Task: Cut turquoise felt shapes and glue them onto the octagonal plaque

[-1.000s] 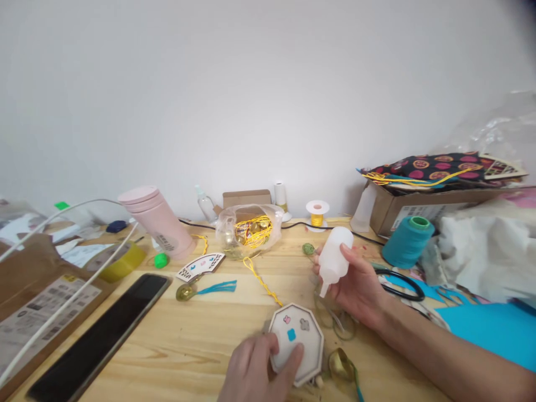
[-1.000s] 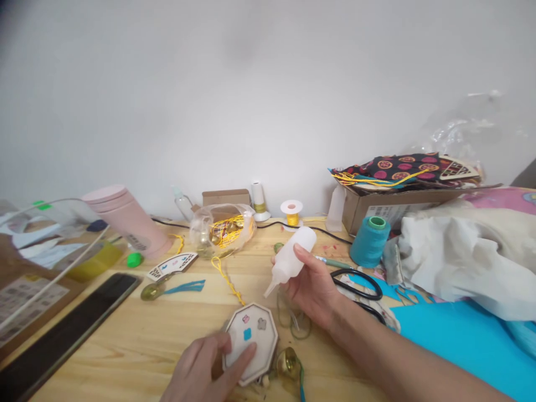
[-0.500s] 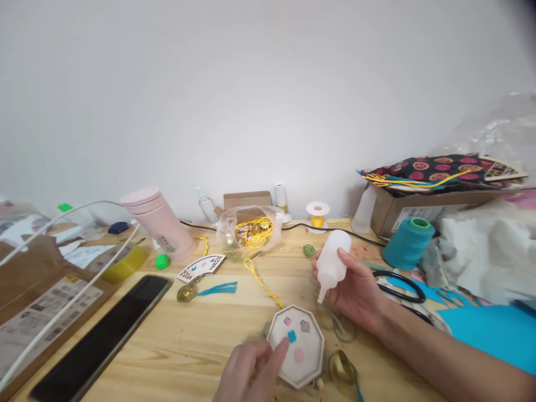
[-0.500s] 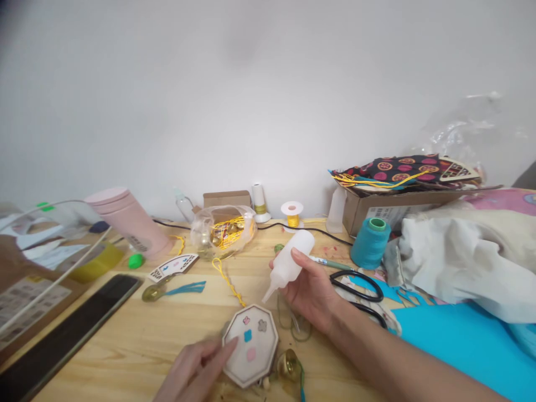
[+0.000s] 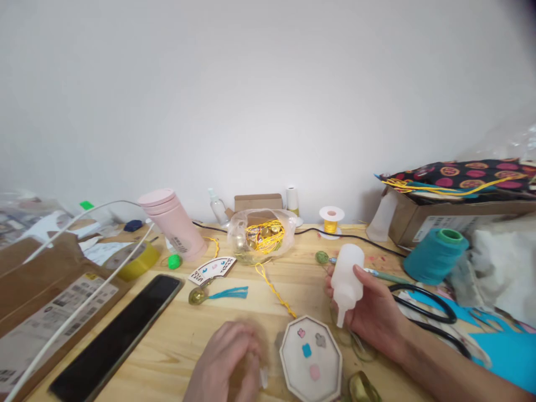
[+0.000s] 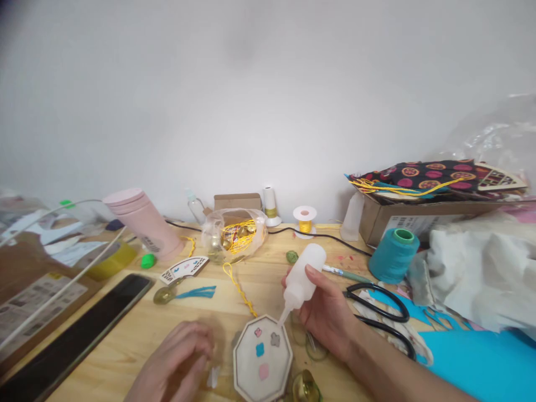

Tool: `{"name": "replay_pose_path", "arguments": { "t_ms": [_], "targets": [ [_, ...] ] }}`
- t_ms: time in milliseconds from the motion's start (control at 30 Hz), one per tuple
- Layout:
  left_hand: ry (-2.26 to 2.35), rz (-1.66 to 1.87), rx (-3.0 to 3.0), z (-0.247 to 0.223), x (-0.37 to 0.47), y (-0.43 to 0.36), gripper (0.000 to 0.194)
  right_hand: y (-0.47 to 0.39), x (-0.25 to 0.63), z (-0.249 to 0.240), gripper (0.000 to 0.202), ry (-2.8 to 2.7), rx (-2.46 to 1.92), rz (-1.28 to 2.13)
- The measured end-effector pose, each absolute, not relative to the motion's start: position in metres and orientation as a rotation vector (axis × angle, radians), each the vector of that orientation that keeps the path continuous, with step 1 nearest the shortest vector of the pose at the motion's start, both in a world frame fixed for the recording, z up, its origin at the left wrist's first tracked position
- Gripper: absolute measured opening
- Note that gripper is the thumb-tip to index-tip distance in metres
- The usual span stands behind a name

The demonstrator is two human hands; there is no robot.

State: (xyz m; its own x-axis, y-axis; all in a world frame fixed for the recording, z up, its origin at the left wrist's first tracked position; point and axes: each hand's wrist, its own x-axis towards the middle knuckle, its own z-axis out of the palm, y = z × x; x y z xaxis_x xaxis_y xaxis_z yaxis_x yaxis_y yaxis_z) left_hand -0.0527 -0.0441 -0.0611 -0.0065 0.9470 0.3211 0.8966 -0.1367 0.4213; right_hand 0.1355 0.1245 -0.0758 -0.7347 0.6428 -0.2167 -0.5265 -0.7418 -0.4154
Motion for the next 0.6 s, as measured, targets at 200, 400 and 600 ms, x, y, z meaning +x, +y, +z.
{"name": "replay_pose_path", "arguments": {
  "t_ms": [200, 400, 600],
  "targets": [
    [1.894, 0.559, 2.113, -0.052, -0.05, -0.019, 0.039, 0.124, 0.134, -0.074, 0.03, -0.346, -0.567, 2.392],
    [1.819, 0.616, 2.13, -0.059, -0.047, -0.009, 0.022, 0.123, 0.133, -0.075, 0.028, -0.36, -0.583, 2.385],
    [1.808, 0.772, 1.984, -0.065, -0.05, -0.015, 0.02, 0.125, 0.134, -0.076, 0.03, -0.464, -0.553, 2.406]
  ]
}}
